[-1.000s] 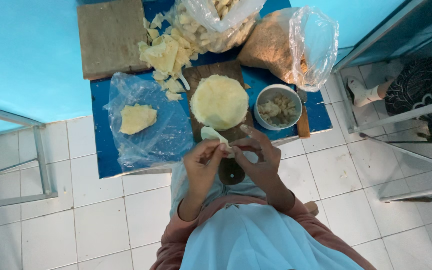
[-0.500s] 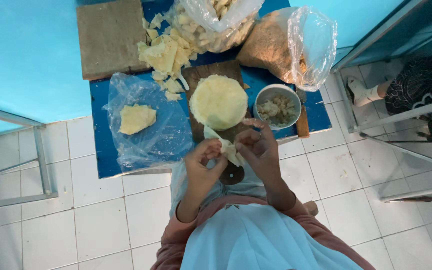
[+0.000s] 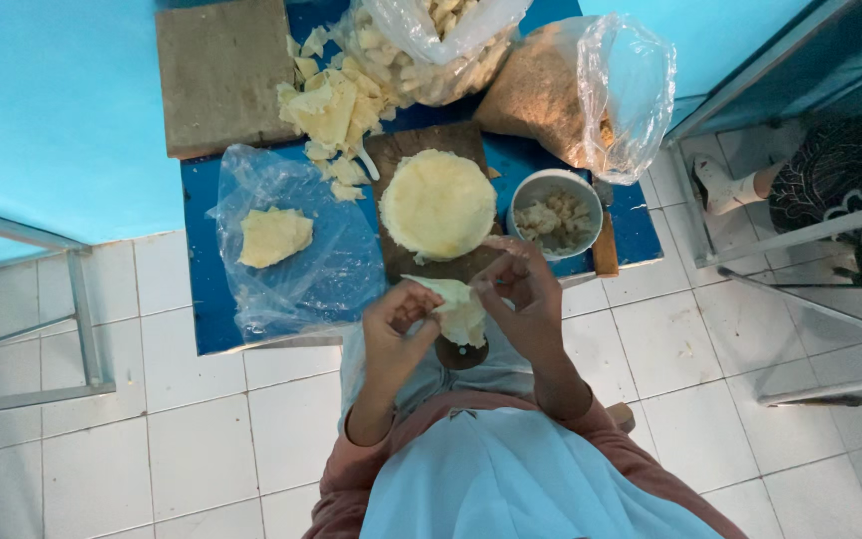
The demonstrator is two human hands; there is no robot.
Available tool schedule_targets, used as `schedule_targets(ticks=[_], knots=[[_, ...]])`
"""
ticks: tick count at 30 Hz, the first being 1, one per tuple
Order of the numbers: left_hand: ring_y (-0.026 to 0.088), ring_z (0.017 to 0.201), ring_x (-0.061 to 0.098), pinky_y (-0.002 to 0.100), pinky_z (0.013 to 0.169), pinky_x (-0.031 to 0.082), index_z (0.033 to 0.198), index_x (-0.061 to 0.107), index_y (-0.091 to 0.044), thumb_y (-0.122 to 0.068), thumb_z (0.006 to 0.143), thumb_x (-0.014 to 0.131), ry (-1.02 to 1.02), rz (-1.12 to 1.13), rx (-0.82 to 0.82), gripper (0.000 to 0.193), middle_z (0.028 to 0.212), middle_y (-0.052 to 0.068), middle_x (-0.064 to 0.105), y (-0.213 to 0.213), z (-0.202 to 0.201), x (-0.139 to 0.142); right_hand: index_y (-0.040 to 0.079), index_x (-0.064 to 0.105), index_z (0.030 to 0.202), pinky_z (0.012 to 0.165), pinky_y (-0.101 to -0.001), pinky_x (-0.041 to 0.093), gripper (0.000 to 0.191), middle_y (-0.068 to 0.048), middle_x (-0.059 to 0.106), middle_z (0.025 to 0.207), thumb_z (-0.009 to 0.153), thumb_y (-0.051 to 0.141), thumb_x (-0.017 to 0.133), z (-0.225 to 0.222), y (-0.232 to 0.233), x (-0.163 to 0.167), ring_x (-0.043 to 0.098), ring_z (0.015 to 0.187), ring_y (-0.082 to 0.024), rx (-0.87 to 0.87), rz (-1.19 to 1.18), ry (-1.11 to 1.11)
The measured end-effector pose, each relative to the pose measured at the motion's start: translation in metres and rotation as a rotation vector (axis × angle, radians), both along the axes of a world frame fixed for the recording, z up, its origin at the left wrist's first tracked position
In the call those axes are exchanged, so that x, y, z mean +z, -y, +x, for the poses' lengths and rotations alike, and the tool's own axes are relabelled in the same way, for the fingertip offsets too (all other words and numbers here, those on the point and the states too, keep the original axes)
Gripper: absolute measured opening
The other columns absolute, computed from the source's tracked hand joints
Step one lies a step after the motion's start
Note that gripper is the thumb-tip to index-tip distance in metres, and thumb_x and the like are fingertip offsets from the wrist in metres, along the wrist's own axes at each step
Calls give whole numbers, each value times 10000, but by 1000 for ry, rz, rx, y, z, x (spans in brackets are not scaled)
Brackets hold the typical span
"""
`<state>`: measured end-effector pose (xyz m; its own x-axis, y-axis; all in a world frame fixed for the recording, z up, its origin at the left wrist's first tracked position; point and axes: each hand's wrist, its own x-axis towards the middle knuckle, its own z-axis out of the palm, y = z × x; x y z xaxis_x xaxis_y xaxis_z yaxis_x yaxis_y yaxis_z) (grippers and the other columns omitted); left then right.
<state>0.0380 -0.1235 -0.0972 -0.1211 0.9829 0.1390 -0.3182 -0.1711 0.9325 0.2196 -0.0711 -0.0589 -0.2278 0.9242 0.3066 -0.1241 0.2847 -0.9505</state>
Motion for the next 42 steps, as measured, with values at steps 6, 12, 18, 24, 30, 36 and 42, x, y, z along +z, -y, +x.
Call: schedule_targets(ticks=[6, 12, 18, 24, 30, 36, 42], knots=[[51, 925, 618, 211, 799, 539, 1242, 518, 25, 55, 861, 706, -191, 51, -44, 426, 1002, 18, 649, 0, 4, 15, 35, 494, 1405, 892, -292, 605, 550, -54, 608, 995, 926, -162, 680, -12, 11, -10, 683, 1010, -143, 51, 107, -5], [39, 778, 592, 215, 667, 463, 1092, 671, 24, 27, 996, 671, -188, -39, 99, 96, 862, 19, 663, 3, 8, 34, 49, 482, 1452, 917, -315, 627, 615, -86, 646, 1142, 918, -107, 745, -7, 7, -5, 684, 1076, -159, 75, 66, -98], [120, 759, 704, 255, 658, 530, 989, 676, 21, 28, 945, 662, -557, 220, 173, 47, 890, 97, 694, 7, 8, 53, 32, 555, 1424, 869, -284, 633, 647, -96, 719, 1163, 850, -52, 840, 1, 12, -5, 743, 1049, -169, 1, 289, 155], [131, 681, 689, 255, 632, 527, 946, 670, 11, -24, 936, 713, -577, 135, 264, 57, 803, 89, 684, 7, 9, 59, 24, 579, 1374, 869, -311, 647, 507, -101, 705, 1166, 919, -91, 770, -8, 10, -25, 743, 1025, -160, -234, 255, 142], [57, 761, 602, 218, 618, 511, 922, 587, 0, -62, 881, 733, -357, 84, 82, 164, 845, 46, 594, 2, 1, 59, 39, 461, 1437, 913, -322, 641, 552, -124, 619, 1266, 960, -144, 672, -8, 9, -32, 691, 1116, -167, -88, 298, 59], [75, 707, 494, 234, 606, 406, 912, 603, -7, -30, 955, 768, -498, 66, 175, 173, 803, 38, 544, -2, 2, 52, 46, 467, 1438, 906, -308, 616, 547, -136, 599, 1265, 961, -146, 655, -9, 10, -35, 658, 1089, -162, -66, 251, 25], [46, 760, 643, 229, 629, 516, 1038, 649, -19, -8, 858, 764, -347, -24, 227, 213, 847, 41, 711, -1, 9, 51, 78, 411, 1522, 916, -300, 611, 707, -106, 617, 1256, 922, -93, 743, 0, 9, -14, 676, 1095, -158, 135, 110, -76]])
